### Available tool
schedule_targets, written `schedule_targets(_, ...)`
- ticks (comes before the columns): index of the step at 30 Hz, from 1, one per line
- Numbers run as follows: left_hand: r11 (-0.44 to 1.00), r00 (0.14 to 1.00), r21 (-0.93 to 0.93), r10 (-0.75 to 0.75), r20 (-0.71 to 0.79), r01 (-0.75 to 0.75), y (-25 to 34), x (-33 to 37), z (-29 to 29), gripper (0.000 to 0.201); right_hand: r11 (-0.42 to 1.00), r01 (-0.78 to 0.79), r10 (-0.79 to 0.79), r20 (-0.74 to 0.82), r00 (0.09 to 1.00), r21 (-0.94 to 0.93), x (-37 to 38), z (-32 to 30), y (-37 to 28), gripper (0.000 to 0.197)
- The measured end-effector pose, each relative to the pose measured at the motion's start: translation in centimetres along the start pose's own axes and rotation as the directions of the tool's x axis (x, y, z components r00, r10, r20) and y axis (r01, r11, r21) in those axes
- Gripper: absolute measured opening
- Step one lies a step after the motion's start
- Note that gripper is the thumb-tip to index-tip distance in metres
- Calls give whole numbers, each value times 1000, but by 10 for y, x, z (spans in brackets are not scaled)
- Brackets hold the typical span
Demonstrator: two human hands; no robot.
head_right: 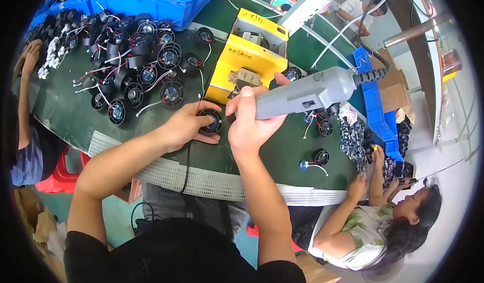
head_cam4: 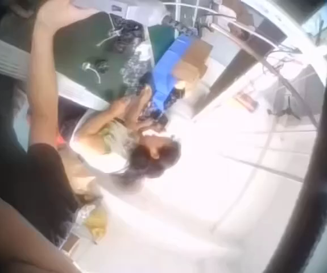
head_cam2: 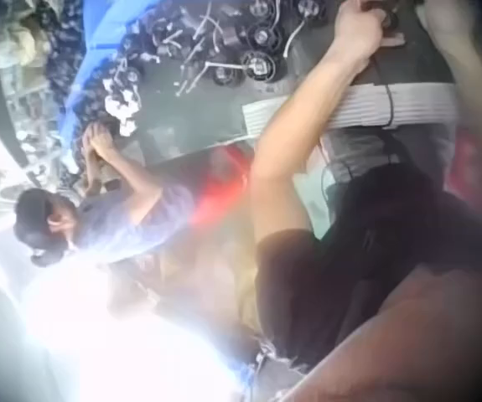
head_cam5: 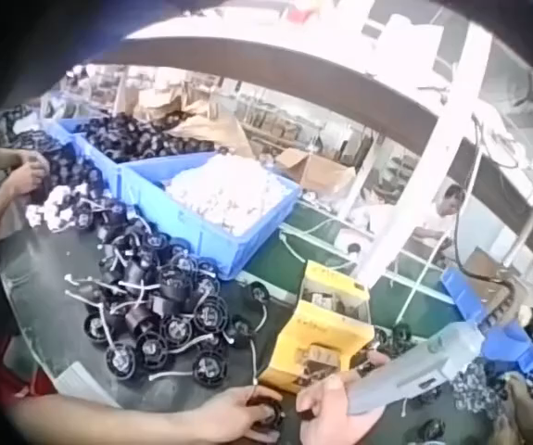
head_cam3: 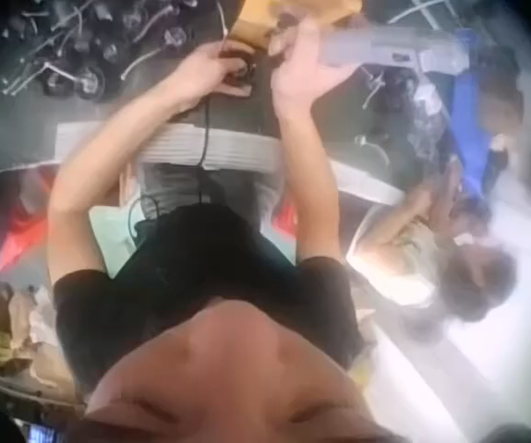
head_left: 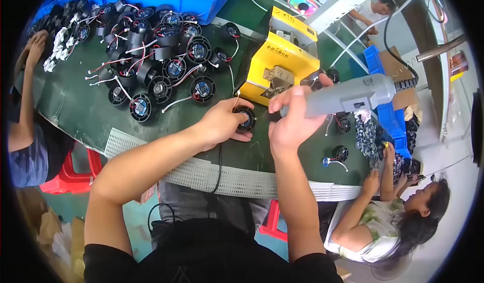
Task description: The person assembles small electric motors by securing screws into plastic casings with an electric screwdriver, connecting wires and other components.
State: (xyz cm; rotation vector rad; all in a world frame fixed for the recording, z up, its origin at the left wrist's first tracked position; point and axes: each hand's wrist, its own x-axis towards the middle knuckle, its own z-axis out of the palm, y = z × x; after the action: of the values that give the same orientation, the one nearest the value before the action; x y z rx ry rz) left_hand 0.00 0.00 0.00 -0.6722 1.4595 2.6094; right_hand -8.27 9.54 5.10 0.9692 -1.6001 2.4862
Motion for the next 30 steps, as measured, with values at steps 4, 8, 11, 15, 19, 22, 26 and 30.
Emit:
schedule_targets(4,1000,1000,-6,16,-10,-16,1,1,-1,30,1000,4,-4,14,1000,17,-9,6,4,51)
schedule_targets(8,1000,1000,-13,18,-13,-18,-1,1,-3,30,999,25,-28,76,997,40,-13,5,9,50)
schedule_targets(11,1000,1000,-15,25,-10,-25,-1,0,-2,28,998,-3,-1,68,998,66,-15,8,10,49)
schedule_targets(15,999,1000,-15,28,-6,-28,-3,1,-2,27,1000,-5,3,102,995,21,-17,7,13,46)
schedule_targets(19,999,999,19,49,-13,-49,-1,5,5,26,998,12,-20,133,991,62,-16,0,17,41)
schedule_targets(22,997,998,50,62,-9,-62,-5,6,3,27,992,-109,104,61,993,70,-21,2,19,46)
schedule_targets(26,899,993,421,114,31,-116,16,-12,-11,30,992,-64,90,260,961,-106,-17,-24,6,57)
schedule_targets(30,90,336,991,941,-53,-96,50,-35,-41,44,416,8,-243,-103,964,-910,-6,-135,-42,59)
